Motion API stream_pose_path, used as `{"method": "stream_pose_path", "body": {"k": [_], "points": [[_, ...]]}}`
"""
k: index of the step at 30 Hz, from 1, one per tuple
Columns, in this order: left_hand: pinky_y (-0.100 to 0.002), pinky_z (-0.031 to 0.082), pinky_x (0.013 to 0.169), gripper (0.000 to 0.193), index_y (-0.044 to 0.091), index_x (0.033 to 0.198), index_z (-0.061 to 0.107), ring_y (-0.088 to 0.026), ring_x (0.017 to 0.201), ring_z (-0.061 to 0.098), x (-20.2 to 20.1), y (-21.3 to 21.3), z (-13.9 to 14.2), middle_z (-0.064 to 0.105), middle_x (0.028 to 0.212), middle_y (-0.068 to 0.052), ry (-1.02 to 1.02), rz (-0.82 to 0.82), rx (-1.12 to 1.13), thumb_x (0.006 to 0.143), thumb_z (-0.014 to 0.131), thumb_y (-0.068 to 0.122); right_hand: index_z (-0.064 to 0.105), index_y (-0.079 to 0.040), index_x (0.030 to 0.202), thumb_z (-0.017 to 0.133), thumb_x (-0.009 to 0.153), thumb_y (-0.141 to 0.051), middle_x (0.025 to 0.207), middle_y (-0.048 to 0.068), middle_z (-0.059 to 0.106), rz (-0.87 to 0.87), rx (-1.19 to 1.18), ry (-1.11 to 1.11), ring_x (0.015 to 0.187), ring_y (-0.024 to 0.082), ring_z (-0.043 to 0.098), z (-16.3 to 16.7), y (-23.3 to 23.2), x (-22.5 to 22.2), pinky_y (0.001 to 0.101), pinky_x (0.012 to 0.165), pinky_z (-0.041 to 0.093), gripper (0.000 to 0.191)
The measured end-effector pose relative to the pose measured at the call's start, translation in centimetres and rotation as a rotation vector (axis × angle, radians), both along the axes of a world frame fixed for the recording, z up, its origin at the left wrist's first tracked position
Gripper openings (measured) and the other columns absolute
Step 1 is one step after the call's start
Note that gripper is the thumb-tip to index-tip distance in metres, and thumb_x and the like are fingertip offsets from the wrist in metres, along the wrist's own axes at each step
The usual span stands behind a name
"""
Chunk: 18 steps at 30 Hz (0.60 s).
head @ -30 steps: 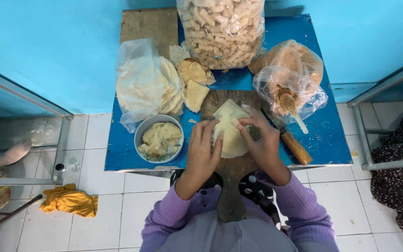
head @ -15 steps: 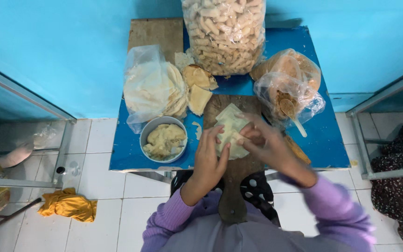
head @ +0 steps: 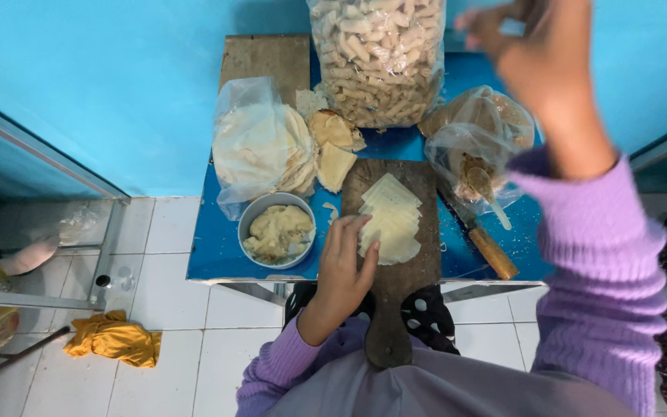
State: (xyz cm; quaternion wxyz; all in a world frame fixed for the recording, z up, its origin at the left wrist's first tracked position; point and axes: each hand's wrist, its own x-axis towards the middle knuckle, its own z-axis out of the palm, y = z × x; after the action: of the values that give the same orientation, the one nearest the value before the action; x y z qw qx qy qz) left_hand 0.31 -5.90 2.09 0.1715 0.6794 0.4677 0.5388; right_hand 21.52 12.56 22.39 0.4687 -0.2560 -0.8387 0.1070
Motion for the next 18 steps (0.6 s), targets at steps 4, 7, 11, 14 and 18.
{"method": "stream_pose_path", "body": {"k": [4,7,11,14,18], "points": [[-0.046,0.047,0.091,0.033,-0.002,0.126,0.059,-0.039,0.106,0.057,-0.1,0.2,-0.2,0.058,0.116,-0.02,0.16,0.062,0.045,0.097,0.067,0.011,0.054,0.001,0.139,0.067,0.094,0.007,0.118,0.015,0.071,-0.127,-0.06,0.009,0.097,0.018,0.074,-3.9,-4.8,-0.3,0.0293,0.077,0.06,0.047],[-0.047,0.047,0.088,0.037,-0.004,0.122,0.06,-0.041,0.103,0.056,0.2,0.1,-0.5,0.058,0.111,-0.021,0.284,0.092,-0.046,0.092,0.07,0.015,0.064,-0.011,0.135,0.073,0.103,-0.001,0.096,0.014,0.076,-0.357,0.013,-0.244,0.077,0.02,0.075,-6.4,-7.1,1.0,0.0348,0.073,0.061,0.034],[-0.047,0.047,0.085,0.031,-0.004,0.11,0.06,-0.041,0.1,0.054,1.0,-0.3,-1.1,0.056,0.106,-0.021,0.391,0.157,-0.098,0.089,0.072,0.016,0.064,-0.012,0.13,0.074,0.096,-0.026,0.076,0.019,0.072,-0.822,-0.237,-0.839,0.07,0.038,0.071,-10.2,-9.6,4.0,0.0473,0.058,0.054,0.038],[-0.048,0.047,0.084,0.024,-0.001,0.101,0.06,-0.041,0.098,0.053,1.3,-0.3,-1.3,0.055,0.101,-0.021,0.427,0.182,-0.14,0.089,0.072,0.016,0.063,-0.009,0.124,0.076,0.092,-0.028,0.083,0.02,0.073,-0.853,-0.255,-0.814,0.072,0.04,0.071,-13.7,-10.4,5.6,0.0498,0.056,0.054,0.039],[-0.047,0.046,0.08,0.02,0.0,0.1,0.059,-0.04,0.096,0.053,1.5,-0.1,-1.3,0.056,0.1,-0.02,0.398,0.165,-0.17,0.088,0.071,0.012,0.06,-0.003,0.13,0.075,0.093,-0.015,0.093,0.022,0.072,-0.775,-0.195,-0.528,0.079,0.041,0.069,-17.4,-9.9,6.9,0.0495,0.061,0.054,0.042]]}}
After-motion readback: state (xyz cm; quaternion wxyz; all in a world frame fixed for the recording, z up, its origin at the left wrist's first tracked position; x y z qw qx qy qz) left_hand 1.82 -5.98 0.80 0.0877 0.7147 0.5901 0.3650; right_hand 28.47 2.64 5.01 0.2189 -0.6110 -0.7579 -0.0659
